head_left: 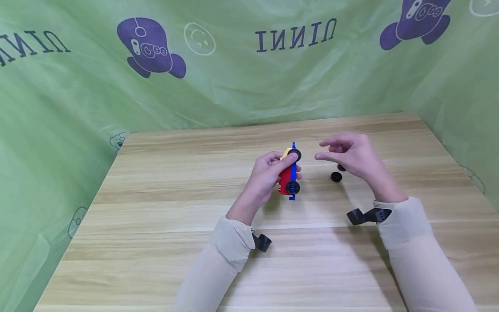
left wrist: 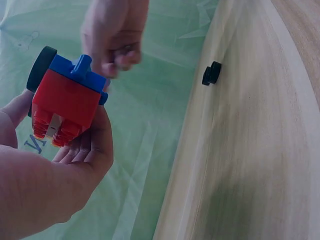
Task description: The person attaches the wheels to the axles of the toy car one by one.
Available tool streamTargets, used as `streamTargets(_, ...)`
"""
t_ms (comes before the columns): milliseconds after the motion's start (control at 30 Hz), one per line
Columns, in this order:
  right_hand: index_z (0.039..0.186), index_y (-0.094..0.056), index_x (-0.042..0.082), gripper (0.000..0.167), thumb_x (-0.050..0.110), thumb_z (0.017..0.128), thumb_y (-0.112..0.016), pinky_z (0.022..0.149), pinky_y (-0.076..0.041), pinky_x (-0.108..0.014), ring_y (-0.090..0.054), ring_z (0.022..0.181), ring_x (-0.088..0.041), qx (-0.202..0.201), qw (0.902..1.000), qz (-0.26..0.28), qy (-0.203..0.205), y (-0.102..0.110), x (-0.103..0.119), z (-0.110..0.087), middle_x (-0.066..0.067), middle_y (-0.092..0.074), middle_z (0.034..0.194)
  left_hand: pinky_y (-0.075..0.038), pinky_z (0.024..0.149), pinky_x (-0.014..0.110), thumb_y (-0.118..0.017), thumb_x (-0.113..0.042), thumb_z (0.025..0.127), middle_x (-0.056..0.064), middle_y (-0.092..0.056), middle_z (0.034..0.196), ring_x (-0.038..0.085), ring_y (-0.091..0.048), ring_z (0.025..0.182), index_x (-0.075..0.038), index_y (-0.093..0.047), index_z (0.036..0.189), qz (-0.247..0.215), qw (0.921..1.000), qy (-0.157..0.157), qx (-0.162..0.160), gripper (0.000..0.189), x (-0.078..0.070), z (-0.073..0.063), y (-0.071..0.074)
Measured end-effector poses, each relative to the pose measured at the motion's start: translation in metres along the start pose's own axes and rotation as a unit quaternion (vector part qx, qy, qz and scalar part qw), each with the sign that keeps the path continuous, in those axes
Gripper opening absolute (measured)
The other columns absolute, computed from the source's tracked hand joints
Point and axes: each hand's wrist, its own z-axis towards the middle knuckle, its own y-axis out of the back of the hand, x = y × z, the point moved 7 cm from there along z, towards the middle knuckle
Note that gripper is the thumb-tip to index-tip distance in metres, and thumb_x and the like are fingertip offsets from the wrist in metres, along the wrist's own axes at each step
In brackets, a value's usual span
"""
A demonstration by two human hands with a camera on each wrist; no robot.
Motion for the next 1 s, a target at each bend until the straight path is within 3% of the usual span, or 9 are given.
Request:
streamTargets(100,0.114,-0.075,0.001,0.048,0.035,0.081,-0.085,0.061,-0.047,-0.024,-0.059,0.076,-0.016,0.072,0.9937,-0.065,-0.057,-0.004,-0.022,0.002,-0.011,-0.070,0.091,-0.061,0.088,0.039,-0.070,-0.025,0.096,0.014,-0.075,0.094,0.019,-0.076,0.075,-0.002,-0.063,0.113,-0.007,1.0000,0.004,0.002,0.030,0.000,0.001,0.000)
streamTargets(233,0.116,-0.072,-0.002,0.054,0.036,0.079,-0.087,0.062,-0.044,-0.029,-0.058,0.077,-0.020,0.167,0.9725,-0.117,-0.113,-0.015,-0.047,0.000,-0.012,-0.071,0.092,-0.060,0.089,0.041,-0.071,-0.021,0.095,0.016,-0.075,0.096,0.020,-0.077,0.075,0.000,-0.064,0.116,-0.015,0.9999,0.005,0.003,0.030,0.001,0.002,0.000)
streamTargets(333,0.109,-0.075,0.000,0.050,0.035,0.076,-0.089,0.065,-0.043,-0.029,-0.058,0.077,-0.020,0.203,0.9601,-0.142,-0.130,-0.022,-0.058,-0.002,-0.009,-0.070,0.088,-0.060,0.090,0.042,-0.073,-0.015,0.093,0.020,-0.076,0.101,0.023,-0.077,0.078,0.002,-0.064,0.116,-0.016,0.9999,0.005,-0.001,0.030,0.002,0.002,0.000)
streamTargets(433,0.100,-0.077,0.003,0.038,0.029,0.075,-0.089,0.069,-0.043,-0.030,-0.059,0.079,-0.022,0.209,0.9565,-0.162,-0.123,-0.027,-0.061,-0.002,-0.009,-0.070,0.086,-0.060,0.089,0.040,-0.077,-0.010,0.089,0.021,-0.076,0.106,0.025,-0.078,0.083,0.001,-0.066,0.116,-0.001,0.9999,0.008,-0.009,0.031,0.002,0.003,0.001)
streamTargets(567,0.096,-0.077,0.003,0.027,0.018,0.076,-0.087,0.071,-0.044,-0.031,-0.059,0.079,-0.024,0.210,0.9565,-0.166,-0.115,-0.029,-0.059,-0.002,-0.011,-0.070,0.087,-0.061,0.082,0.029,-0.081,-0.010,0.085,0.011,-0.077,0.101,0.019,-0.076,0.083,-0.002,-0.069,0.113,0.033,0.9990,0.011,-0.026,0.031,0.002,0.001,0.003)
streamTargets(700,0.101,-0.077,0.003,0.027,0.017,0.079,-0.085,0.070,-0.044,-0.031,-0.058,0.082,-0.025,0.212,0.9595,-0.153,-0.106,-0.030,-0.054,-0.002,-0.014,-0.069,0.092,-0.055,0.072,0.021,-0.084,-0.010,0.083,0.000,-0.067,0.090,0.011,-0.065,0.078,-0.005,-0.072,0.111,0.054,0.9976,0.005,-0.043,0.031,0.000,0.000,0.005)
streamTargets(867,0.110,-0.076,0.001,0.029,0.015,0.085,-0.081,0.070,-0.046,-0.029,-0.060,0.085,-0.023,0.186,0.9750,-0.103,-0.065,-0.026,-0.035,0.000,-0.016,-0.073,0.101,-0.052,0.072,0.022,-0.082,-0.011,0.084,0.001,-0.062,0.090,0.014,-0.060,0.081,-0.004,-0.073,0.116,0.060,0.9971,-0.002,-0.048,0.034,-0.002,-0.001,0.006)
streamTargets(1000,0.114,-0.074,-0.002,0.030,0.012,0.088,-0.078,0.066,-0.054,-0.029,-0.067,0.077,-0.019,0.165,0.9847,-0.038,-0.042,-0.022,-0.018,0.000,-0.015,-0.076,0.093,-0.060,0.081,0.034,-0.074,-0.011,0.091,0.011,-0.070,0.105,0.023,-0.069,0.090,0.000,-0.069,0.122,0.042,0.9985,0.000,-0.036,0.033,-0.002,-0.001,0.005)
